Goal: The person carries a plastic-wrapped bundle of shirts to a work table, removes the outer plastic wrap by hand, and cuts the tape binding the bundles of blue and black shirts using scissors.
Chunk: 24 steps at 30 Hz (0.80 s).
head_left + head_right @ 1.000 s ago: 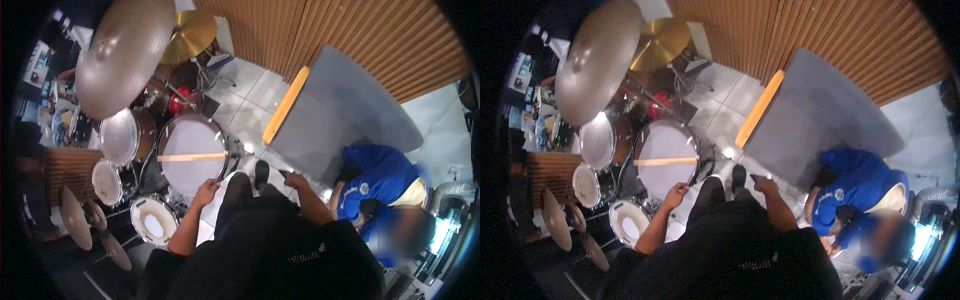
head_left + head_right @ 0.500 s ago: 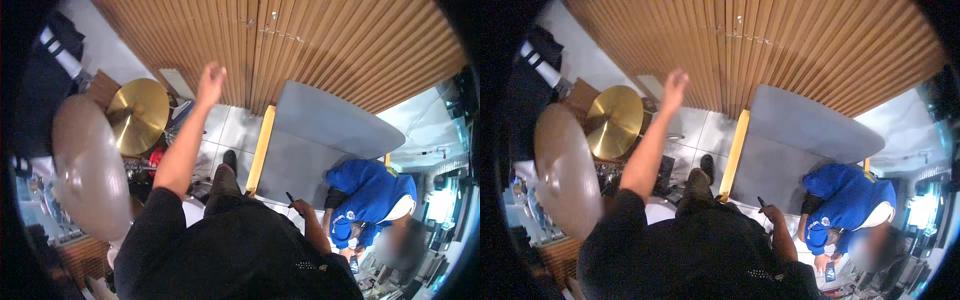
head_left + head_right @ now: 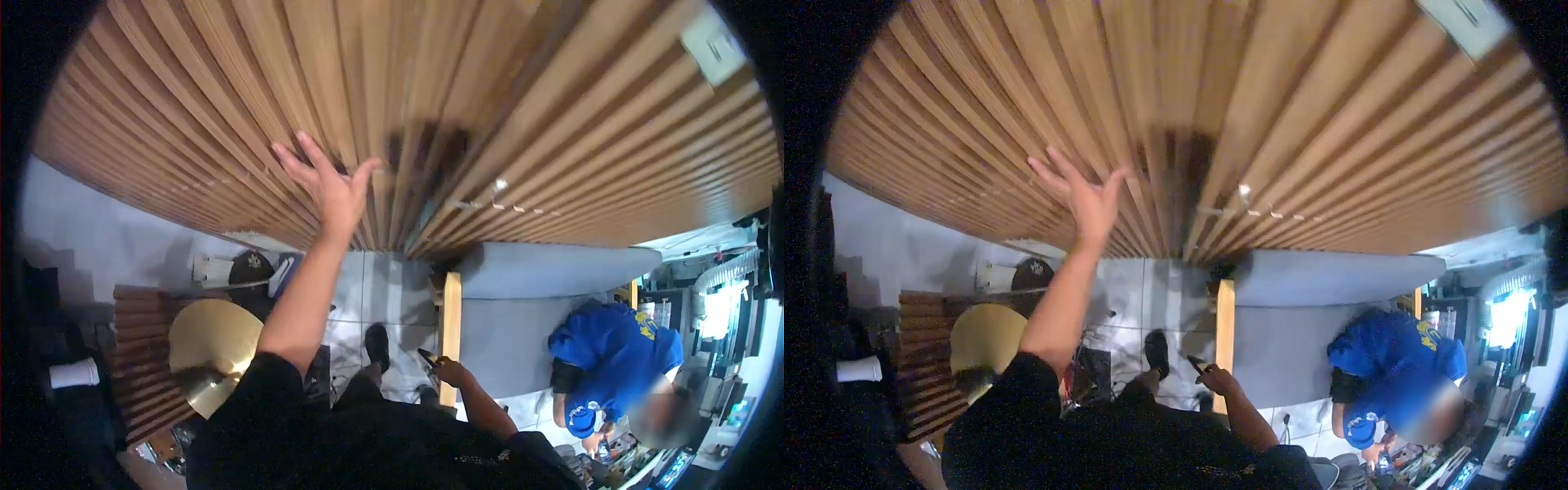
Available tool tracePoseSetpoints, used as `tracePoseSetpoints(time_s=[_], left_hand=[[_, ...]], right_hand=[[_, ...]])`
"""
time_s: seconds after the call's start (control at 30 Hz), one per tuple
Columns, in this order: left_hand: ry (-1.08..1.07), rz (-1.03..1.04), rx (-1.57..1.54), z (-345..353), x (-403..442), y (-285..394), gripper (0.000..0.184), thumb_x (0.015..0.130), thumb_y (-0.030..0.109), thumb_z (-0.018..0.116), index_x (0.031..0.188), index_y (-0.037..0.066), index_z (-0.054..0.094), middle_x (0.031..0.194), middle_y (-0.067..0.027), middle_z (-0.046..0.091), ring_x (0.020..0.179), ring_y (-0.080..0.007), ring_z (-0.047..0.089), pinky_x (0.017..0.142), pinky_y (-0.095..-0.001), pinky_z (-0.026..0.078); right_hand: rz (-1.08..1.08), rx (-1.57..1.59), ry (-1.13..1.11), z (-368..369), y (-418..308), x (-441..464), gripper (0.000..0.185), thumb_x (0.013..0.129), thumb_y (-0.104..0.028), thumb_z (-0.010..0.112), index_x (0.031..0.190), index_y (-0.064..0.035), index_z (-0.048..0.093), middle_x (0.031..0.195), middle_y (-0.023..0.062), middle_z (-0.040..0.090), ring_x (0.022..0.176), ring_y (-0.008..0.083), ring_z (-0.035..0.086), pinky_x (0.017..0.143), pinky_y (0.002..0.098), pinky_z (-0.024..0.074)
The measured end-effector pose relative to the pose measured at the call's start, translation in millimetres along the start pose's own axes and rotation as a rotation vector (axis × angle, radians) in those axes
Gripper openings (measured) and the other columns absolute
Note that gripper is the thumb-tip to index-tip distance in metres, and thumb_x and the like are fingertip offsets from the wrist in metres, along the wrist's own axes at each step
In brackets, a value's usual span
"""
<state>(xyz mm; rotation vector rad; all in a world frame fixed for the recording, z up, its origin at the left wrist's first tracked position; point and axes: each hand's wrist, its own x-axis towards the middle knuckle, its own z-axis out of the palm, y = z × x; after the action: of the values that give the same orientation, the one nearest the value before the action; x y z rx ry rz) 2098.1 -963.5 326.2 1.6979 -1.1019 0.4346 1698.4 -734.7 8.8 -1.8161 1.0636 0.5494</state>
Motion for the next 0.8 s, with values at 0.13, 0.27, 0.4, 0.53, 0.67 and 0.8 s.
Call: tracePoseSetpoints(time_s=[0.13, 0.27, 0.4, 0.53, 0.67, 0.8], left_hand=[[-0.064, -0.062, -0.041, -14, 10, 6, 0.118, 0.065, 0.043, 0.079, 0.146, 0.009, 0.001, 0.142, -0.0362, -0.012, 0.132, -0.0537, -0.002, 0.104, -0.0605, 0.011], [-0.147, -0.169, -0.01, -24, 27, 19, 0.129, 0.054, 0.039, 0.087, 0.144, 0.002, 0.003, 0.142, -0.0342, -0.012, 0.133, -0.0497, -0.004, 0.106, -0.0575, 0.008], [-0.076, -0.141, 0.067, -7, 32, 18, 0.13, 0.054, 0.05, 0.084, 0.142, -0.001, 0.004, 0.138, -0.0407, -0.014, 0.129, -0.0558, 0.0, 0.101, -0.064, 0.012], [-0.112, -0.21, 0.054, 9, 43, 14, 0.131, 0.052, 0.049, 0.084, 0.143, 0.001, 0.002, 0.137, -0.0417, -0.013, 0.129, -0.0564, 0.001, 0.1, -0.0655, 0.014], [-0.078, -0.084, -0.002, 33, 74, 0, 0.128, 0.054, 0.06, 0.078, 0.144, 0.002, 0.006, 0.139, -0.0405, -0.008, 0.131, -0.0534, 0.0, 0.104, -0.0616, 0.01], [-0.15, -0.075, -0.031, 55, 99, -12, 0.123, 0.061, 0.063, 0.072, 0.144, 0.003, 0.005, 0.14, -0.04, -0.007, 0.132, -0.0534, 0.002, 0.105, -0.0599, 0.009]], right_hand=[[0.129, 0.082, -0.171, -109, -131, 17, 0.071, 0.07, -0.05, 0.063, 0.124, -0.0051, 0.052, 0.123, 0.0223, 0.053, 0.11, 0.0402, 0.053, 0.093, 0.044, 0.0431], [0.054, 0.188, -0.033, -112, -154, 62, 0.061, 0.067, -0.038, 0.067, 0.12, -0.0099, 0.055, 0.121, 0.02, 0.055, 0.109, 0.0363, 0.055, 0.09, 0.041, 0.0443], [-0.32, 0.138, 0.114, -89, -138, 110, 0.039, 0.073, -0.024, 0.063, 0.112, -0.0161, 0.063, 0.107, 0.0186, 0.063, 0.104, 0.035, 0.057, 0.088, 0.0414, 0.0456], [-0.03, -0.089, -0.184, -142, -178, 84, 0.055, 0.072, -0.037, 0.065, 0.121, -0.0136, 0.056, 0.113, 0.0188, 0.06, 0.105, 0.0349, 0.056, 0.092, 0.042, 0.0445], [0.163, 0.165, 0.034, -170, -182, 102, 0.077, 0.067, -0.048, 0.07, 0.127, -0.0046, 0.05, 0.116, 0.021, 0.058, 0.106, 0.0335, 0.056, 0.092, 0.0392, 0.0444], [0.217, 0.36, 0.077, -219, -214, 123, 0.075, 0.069, -0.047, 0.07, 0.126, -0.002, 0.05, 0.119, 0.0188, 0.056, 0.106, 0.0293, 0.055, 0.089, 0.0368, 0.0449]])
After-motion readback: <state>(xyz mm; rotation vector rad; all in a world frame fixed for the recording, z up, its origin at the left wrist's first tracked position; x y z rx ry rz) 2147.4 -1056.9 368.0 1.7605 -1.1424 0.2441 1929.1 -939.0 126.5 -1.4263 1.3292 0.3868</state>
